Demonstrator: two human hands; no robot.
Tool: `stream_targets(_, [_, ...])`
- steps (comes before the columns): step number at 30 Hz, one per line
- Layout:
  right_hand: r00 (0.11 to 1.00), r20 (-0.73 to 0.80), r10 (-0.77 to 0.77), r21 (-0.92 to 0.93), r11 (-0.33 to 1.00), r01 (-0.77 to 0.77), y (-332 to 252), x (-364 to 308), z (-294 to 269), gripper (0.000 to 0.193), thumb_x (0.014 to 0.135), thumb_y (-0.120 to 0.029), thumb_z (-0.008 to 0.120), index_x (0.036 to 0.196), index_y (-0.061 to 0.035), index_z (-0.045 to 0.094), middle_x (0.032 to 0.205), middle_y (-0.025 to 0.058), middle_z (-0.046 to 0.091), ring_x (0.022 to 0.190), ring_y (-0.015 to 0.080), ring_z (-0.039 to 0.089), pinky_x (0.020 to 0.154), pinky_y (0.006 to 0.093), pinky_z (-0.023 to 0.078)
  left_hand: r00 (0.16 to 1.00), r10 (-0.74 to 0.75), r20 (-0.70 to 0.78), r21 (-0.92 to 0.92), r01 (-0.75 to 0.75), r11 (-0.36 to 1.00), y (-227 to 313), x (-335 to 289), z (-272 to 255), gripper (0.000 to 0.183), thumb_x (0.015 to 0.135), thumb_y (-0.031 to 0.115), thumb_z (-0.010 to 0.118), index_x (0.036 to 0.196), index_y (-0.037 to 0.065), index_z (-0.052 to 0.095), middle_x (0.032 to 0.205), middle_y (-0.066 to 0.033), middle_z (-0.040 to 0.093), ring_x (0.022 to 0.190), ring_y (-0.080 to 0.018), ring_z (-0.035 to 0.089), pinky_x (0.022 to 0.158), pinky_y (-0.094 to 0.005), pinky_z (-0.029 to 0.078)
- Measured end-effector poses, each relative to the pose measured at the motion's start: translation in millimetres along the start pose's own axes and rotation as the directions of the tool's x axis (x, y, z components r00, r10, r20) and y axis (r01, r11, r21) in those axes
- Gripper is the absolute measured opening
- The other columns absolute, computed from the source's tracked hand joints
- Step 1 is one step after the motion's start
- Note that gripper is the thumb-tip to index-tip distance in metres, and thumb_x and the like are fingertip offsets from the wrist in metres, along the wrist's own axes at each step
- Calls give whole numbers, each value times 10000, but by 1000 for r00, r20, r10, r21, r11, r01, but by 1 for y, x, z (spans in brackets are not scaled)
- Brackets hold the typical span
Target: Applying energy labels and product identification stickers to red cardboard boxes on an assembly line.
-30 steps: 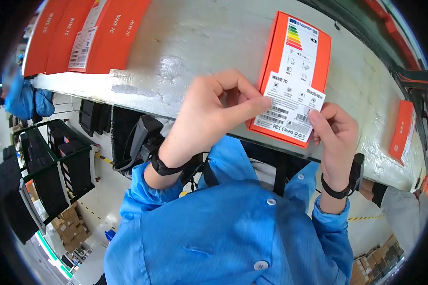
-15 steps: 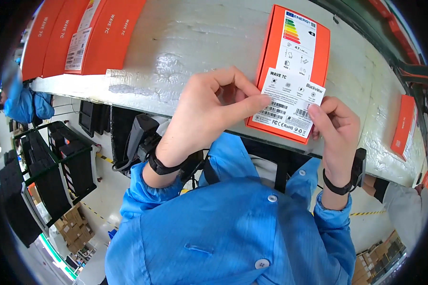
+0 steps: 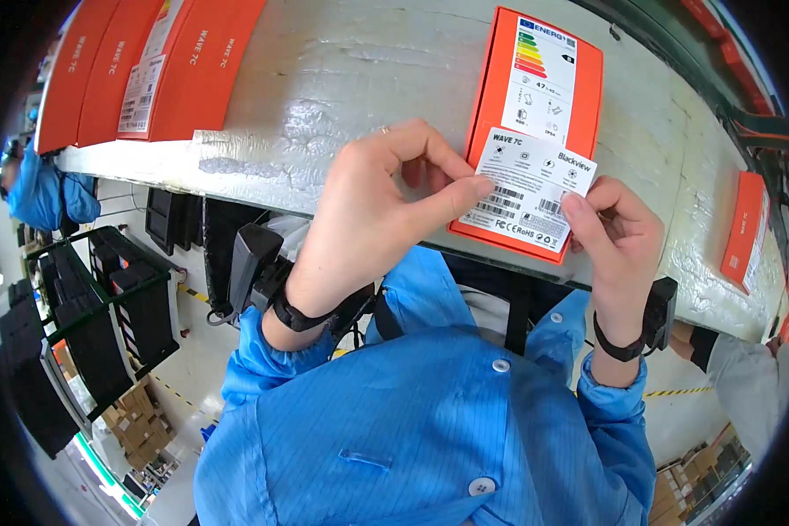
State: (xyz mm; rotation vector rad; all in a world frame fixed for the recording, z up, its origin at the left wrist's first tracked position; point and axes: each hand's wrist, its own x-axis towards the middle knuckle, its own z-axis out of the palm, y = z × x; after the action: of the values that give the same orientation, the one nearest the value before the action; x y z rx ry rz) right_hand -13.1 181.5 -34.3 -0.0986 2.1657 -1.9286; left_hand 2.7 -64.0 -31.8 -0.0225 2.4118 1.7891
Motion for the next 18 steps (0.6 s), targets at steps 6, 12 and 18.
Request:
stream_targets(6, [1000,-6,-9,-15,1000,9,0,0,1,163,969,-101,750,875,6,670,807,1,685,746,33,603,673,204,472,1000,4,-11,-7,-4,1000,-1,-1,0,183,904,166,818,867,14,722,842,-29,706,775,-75,623,739,-228,481])
stream_targets(12, [999,-39,-30,-43,999,28,3,-1,3,169,957,-97,760,862,6,667,790,3,680,717,42,605,644,206,474,1000,-16,-19,-16,15,1000,1,-2,3,183,893,158,824,866,9,721,811,-25,695,765,-81,615,728,-237,477])
stream_targets(18, [972,-67,-225,-301,933,195,0,-5,7,156,909,-78,800,866,-6,669,752,34,667,649,61,608,591,224,478,914,400,-71,616,-275,738,9,-4,6,248,832,168,871,860,23,672,768,-40,633,770,-124,584,704,-288,455])
